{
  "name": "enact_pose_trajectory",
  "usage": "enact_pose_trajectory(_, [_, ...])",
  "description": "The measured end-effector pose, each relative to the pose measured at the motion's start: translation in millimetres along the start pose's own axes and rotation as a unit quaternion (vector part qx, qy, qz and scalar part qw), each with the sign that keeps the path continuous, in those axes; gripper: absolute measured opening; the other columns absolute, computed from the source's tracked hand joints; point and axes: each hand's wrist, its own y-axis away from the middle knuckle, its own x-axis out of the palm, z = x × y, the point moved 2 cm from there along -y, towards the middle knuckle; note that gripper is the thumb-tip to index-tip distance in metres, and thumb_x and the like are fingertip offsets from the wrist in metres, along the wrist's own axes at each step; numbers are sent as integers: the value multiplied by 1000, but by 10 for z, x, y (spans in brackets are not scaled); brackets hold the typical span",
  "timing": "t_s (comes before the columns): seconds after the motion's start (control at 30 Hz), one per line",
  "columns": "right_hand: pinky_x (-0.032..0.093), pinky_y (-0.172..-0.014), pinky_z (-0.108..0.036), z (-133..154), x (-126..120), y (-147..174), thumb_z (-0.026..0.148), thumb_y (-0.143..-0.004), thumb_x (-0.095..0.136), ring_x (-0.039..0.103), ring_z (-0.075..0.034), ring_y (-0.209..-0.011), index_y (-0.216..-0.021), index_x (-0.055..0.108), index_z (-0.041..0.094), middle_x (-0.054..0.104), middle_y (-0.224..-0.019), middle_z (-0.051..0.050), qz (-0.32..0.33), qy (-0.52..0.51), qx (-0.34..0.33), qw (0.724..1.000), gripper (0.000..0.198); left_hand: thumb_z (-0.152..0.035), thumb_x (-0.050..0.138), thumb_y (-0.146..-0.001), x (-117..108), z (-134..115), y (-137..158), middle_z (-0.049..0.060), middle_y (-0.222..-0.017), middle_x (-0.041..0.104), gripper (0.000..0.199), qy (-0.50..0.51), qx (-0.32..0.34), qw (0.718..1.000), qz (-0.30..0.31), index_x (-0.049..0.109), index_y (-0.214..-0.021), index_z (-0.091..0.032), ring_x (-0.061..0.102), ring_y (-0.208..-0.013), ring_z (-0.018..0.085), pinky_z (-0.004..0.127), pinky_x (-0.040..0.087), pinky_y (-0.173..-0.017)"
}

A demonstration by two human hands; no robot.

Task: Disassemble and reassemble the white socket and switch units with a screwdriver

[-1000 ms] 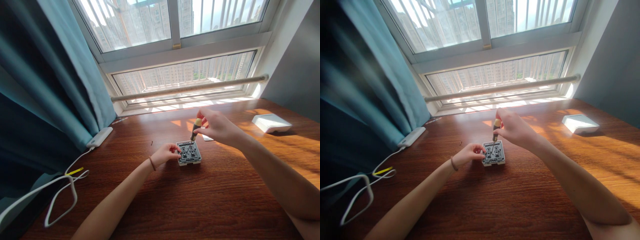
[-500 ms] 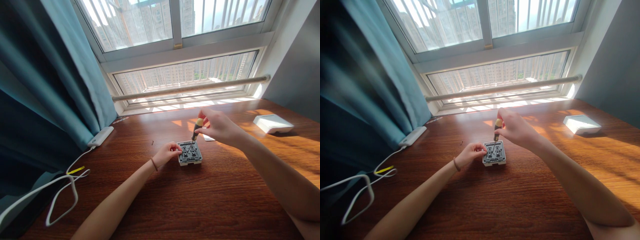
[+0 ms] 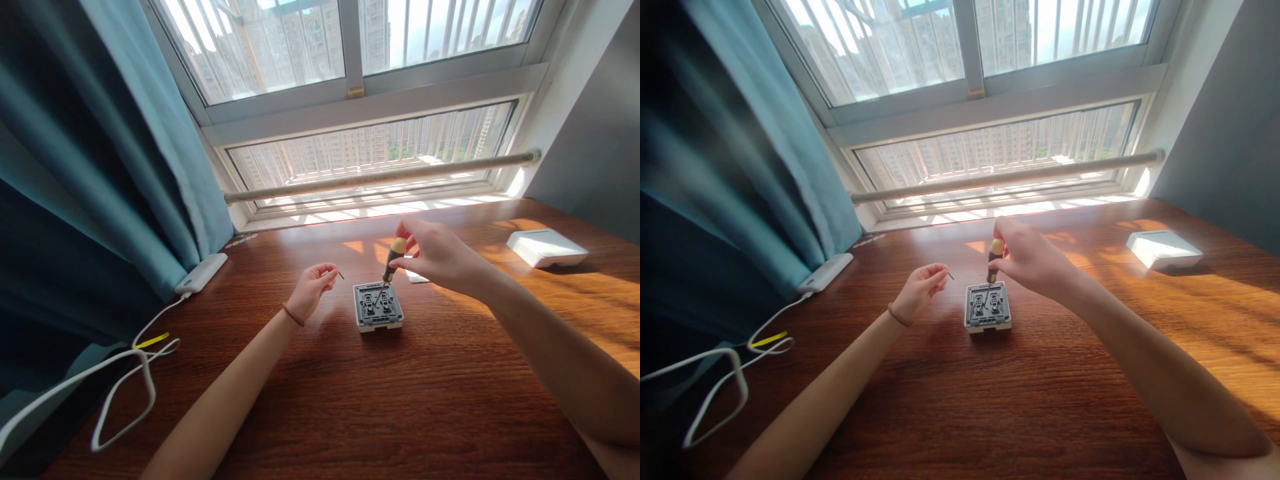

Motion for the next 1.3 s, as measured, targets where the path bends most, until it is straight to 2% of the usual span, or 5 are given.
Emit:
enact_pose_trajectory(0.3, [42, -56, -30, -18, 2, 2, 25, -68, 69, 57, -18, -68, -81, 47, 19, 61, -74, -3, -1, -6, -6, 1000, 26, -43, 72, -54, -1142, 354, -195, 2, -63, 62, 32, -180, -38, 980, -80, 63, -65, -14, 52, -64, 15, 26, 39, -62])
enact_pose_trajectory(0.9, [49, -58, -33, -106, -199, 60, 34, -62, 73, 60, -17, -66, -86, 53, 18, 62, -73, -3, -74, -130, 62, 987, 35, -37, 57, -73, -949, 415, -173, 6, -84, 60, 27, -316, 40, 940, -123, 61, -87, -14, 53, -72, 17, 30, 43, -71])
enact_pose_trajectory(1.0, [51, -67, -36, -381, -180, 211, 37, -66, 71, 61, -19, -74, -86, 54, 18, 61, -76, -3, -116, -296, 138, 938, 32, -40, 53, -79, -610, 156, -22, 8, -101, 57, 34, -304, 87, 940, -130, 54, -103, -15, 55, -87, 18, 31, 45, -78])
enact_pose_trajectory(1.2, [47, -45, -24, -944, 422, 690, 30, -74, 57, 51, -11, -50, -64, 47, 20, 50, -56, 2, -62, -641, 314, 698, 17, -47, 70, -66, 444, -111, 425, 14, -132, 41, 78, -279, 218, 931, 93, 35, -129, -18, 36, -124, 29, 44, 30, -105])
enact_pose_trajectory(1.3, [26, -30, -16, -961, 690, 812, 28, -69, 51, 29, -6, -35, -52, 37, 20, 31, -45, 7, -24, -652, 328, 683, 23, -46, 72, -64, 667, 5, 487, 16, -133, 38, 83, -281, 213, 931, 93, 32, -131, -17, 29, -129, 32, 48, 26, -108])
